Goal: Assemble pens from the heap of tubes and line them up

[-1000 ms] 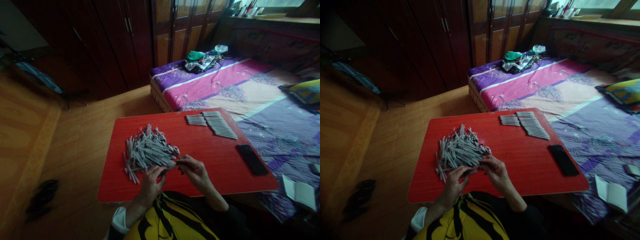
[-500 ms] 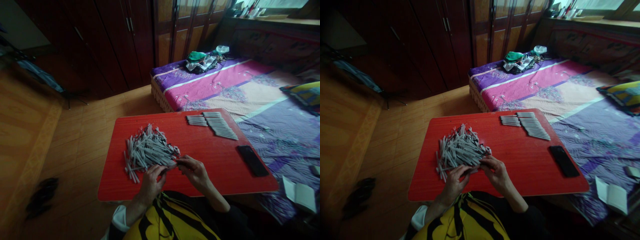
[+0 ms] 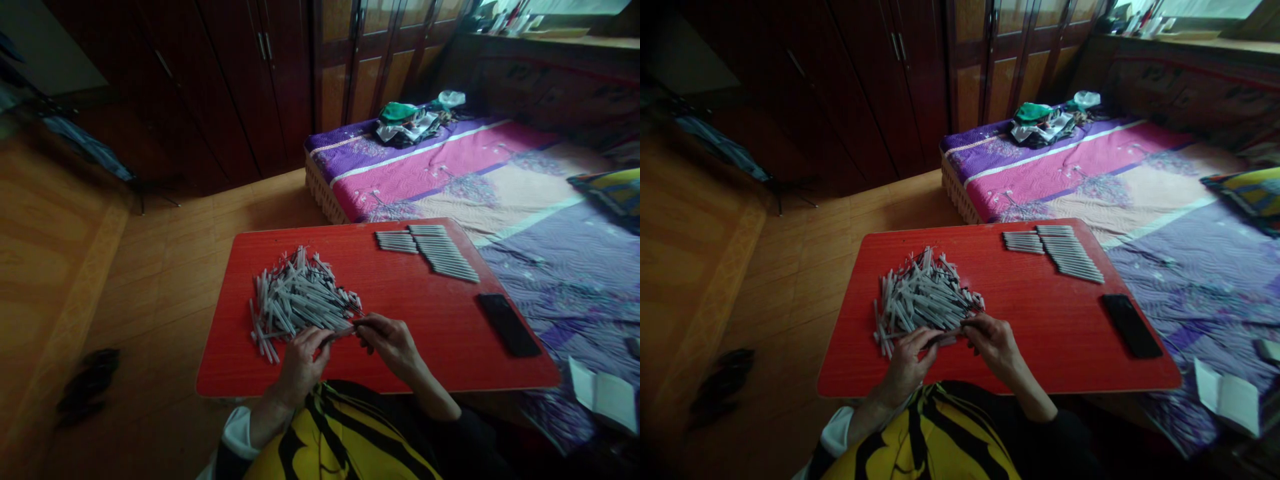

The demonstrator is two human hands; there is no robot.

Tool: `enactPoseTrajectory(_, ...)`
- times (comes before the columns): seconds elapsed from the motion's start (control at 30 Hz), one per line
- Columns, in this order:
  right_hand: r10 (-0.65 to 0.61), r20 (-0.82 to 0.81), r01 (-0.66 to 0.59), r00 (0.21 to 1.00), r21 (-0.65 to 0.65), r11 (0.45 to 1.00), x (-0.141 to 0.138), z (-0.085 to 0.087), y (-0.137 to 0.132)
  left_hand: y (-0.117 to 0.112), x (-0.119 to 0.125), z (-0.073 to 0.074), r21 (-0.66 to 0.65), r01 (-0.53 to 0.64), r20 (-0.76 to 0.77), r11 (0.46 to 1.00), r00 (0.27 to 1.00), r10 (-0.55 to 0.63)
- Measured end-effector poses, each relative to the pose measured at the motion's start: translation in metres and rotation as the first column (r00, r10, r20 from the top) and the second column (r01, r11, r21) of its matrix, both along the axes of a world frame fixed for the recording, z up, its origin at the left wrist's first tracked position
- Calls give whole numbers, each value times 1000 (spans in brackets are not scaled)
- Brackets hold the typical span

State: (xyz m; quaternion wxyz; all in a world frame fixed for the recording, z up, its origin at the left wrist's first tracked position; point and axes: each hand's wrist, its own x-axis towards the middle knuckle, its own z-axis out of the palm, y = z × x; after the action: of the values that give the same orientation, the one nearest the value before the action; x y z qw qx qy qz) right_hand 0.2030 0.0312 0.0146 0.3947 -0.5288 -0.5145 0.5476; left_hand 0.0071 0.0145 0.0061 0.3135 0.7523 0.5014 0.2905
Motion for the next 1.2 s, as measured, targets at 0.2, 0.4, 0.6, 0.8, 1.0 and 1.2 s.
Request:
enactPoseTrajectory(0.2,70,75,-76,995,82,994,1,4,-1,0,2,3,-100,21,64,995,998,-15)
enactPoseTrajectory(0.4,78,213,-137,974,276,951,-3,15,-2,2,5,7,-187,41,164,982,986,-10)
enactPoseTrajectory(0.6,95,221,-168,971,342,924,-1,18,-4,4,3,16,-301,107,269,948,963,-23)
enactPoseTrajectory(0.8,59,61,-73,996,241,968,0,15,-3,4,4,20,-286,49,257,957,966,27)
enactPoseTrajectory(1.0,60,24,-63,998,160,985,0,18,-1,1,6,22,-267,0,210,964,976,58)
enactPoseTrajectory(1.2,111,59,-121,992,229,966,3,25,0,0,6,24,-370,53,284,928,957,59)
